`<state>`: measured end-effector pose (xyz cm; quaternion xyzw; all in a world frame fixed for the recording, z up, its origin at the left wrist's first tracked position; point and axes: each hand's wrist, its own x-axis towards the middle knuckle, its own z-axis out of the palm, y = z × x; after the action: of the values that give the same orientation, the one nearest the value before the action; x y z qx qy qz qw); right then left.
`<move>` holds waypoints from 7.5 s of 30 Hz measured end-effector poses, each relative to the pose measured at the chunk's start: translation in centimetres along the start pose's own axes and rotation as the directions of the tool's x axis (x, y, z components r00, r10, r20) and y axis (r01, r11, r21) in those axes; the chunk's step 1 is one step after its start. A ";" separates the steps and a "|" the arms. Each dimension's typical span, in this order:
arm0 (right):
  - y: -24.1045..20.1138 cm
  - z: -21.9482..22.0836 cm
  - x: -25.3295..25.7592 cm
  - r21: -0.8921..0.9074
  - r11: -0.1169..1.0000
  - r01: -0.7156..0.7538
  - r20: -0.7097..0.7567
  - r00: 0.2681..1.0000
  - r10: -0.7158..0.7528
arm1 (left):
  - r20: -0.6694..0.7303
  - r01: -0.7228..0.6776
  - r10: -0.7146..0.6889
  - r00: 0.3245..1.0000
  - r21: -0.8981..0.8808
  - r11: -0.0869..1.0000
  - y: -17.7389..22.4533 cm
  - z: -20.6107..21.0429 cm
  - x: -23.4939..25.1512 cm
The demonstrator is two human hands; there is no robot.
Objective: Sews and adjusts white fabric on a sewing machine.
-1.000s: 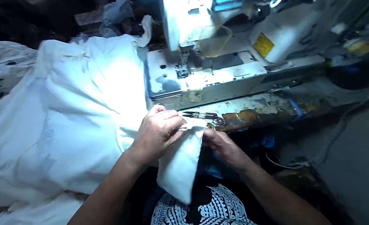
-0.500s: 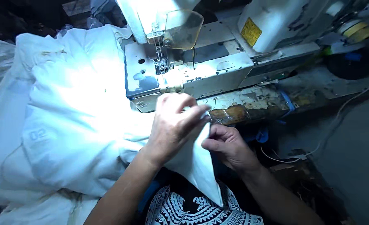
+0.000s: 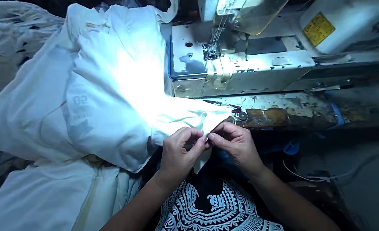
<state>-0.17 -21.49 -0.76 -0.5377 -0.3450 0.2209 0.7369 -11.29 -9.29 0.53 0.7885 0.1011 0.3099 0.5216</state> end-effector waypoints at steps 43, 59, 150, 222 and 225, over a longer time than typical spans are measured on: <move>2.4 1.2 -2.3 -0.788 0.424 0.445 0.269 0.870 -0.413 | 0.394 0.236 0.002 0.919 -0.555 0.798 2.1 -5.0 -3.8; -1.8 -3.0 0.1 0.396 0.845 -0.359 0.360 0.907 0.217 | -0.026 0.193 -0.208 0.978 -0.278 0.941 0.6 -11.4 -3.9; -2.1 -2.5 3.3 -0.593 0.658 0.464 0.259 0.884 -0.390 | 0.872 -0.836 -0.046 0.487 0.481 0.266 10.2 -2.4 14.0; 1.7 -4.1 10.4 -0.379 0.818 0.433 0.077 0.896 -0.438 | 0.724 -0.775 0.278 0.632 0.602 0.194 9.9 -10.0 22.8; 1.6 -4.0 10.5 -0.386 0.803 0.455 0.066 0.881 -0.468 | 0.745 -0.792 0.273 0.609 0.590 0.158 10.4 -10.2 22.5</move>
<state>9.85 -16.28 -0.17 -0.5769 -0.4902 -0.0467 0.6517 -1.27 4.78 21.02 0.9595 -0.1796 0.1702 -0.1346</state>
